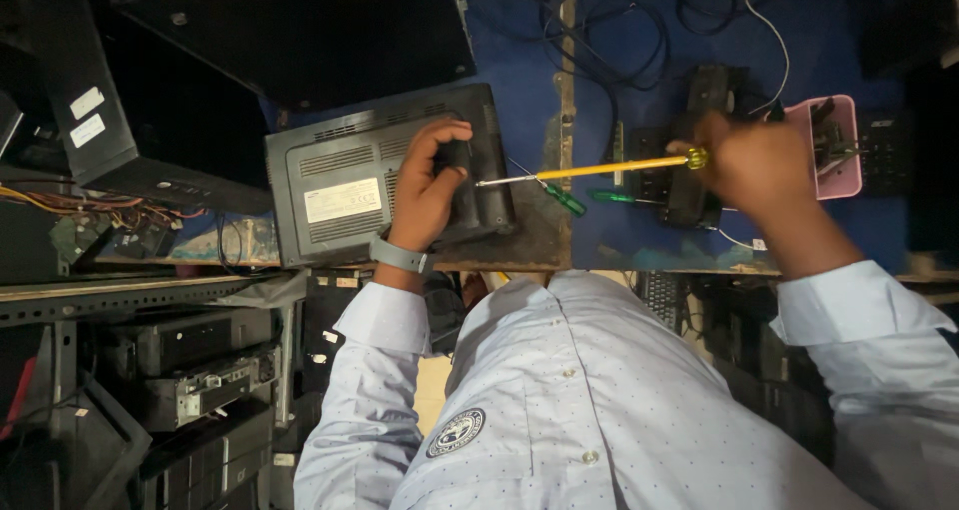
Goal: The person removes the front cover and a toner cartridge from a laser printer, then uses a screwdriver to remove screws from the back panel. The person flips the printer over and continues unscrewing the back panel.
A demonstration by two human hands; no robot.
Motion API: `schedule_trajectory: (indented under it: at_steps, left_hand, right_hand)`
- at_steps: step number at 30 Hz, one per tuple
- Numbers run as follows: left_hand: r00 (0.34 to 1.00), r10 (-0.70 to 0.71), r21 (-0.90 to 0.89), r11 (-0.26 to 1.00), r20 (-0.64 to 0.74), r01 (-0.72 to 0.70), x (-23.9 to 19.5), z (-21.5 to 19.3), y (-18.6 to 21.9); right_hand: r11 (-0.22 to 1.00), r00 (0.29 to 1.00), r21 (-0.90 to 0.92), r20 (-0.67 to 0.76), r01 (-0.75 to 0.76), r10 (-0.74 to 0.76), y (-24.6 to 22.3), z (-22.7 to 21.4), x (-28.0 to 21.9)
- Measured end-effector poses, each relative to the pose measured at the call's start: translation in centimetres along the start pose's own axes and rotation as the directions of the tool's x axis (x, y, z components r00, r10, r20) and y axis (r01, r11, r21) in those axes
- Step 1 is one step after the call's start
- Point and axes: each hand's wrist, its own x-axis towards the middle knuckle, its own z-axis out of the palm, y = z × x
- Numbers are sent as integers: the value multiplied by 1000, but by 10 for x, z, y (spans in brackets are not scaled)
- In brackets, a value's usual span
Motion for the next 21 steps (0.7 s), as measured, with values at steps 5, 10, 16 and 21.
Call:
schedule_trajectory:
  at_steps: [5, 10, 16, 21]
  left_hand:
    - [1000, 16, 12, 1000, -1, -16, 0, 1, -1]
    - [1000, 11, 8, 1000, 4, -11, 1, 0, 0]
    - [1000, 10, 49, 999, 1, -10, 1, 2, 3]
    - [1000, 7, 64, 998, 0, -7, 0, 2, 5]
  right_hand:
    - [915, 980, 371, 58, 157, -191, 10, -5, -2]
    - [829, 964, 500, -50, 252, -262, 15, -9, -10]
    - [952, 990, 306, 137, -21, -22, 5, -12, -10]
    - [899, 998, 437, 58, -20, -6, 2, -11, -4]
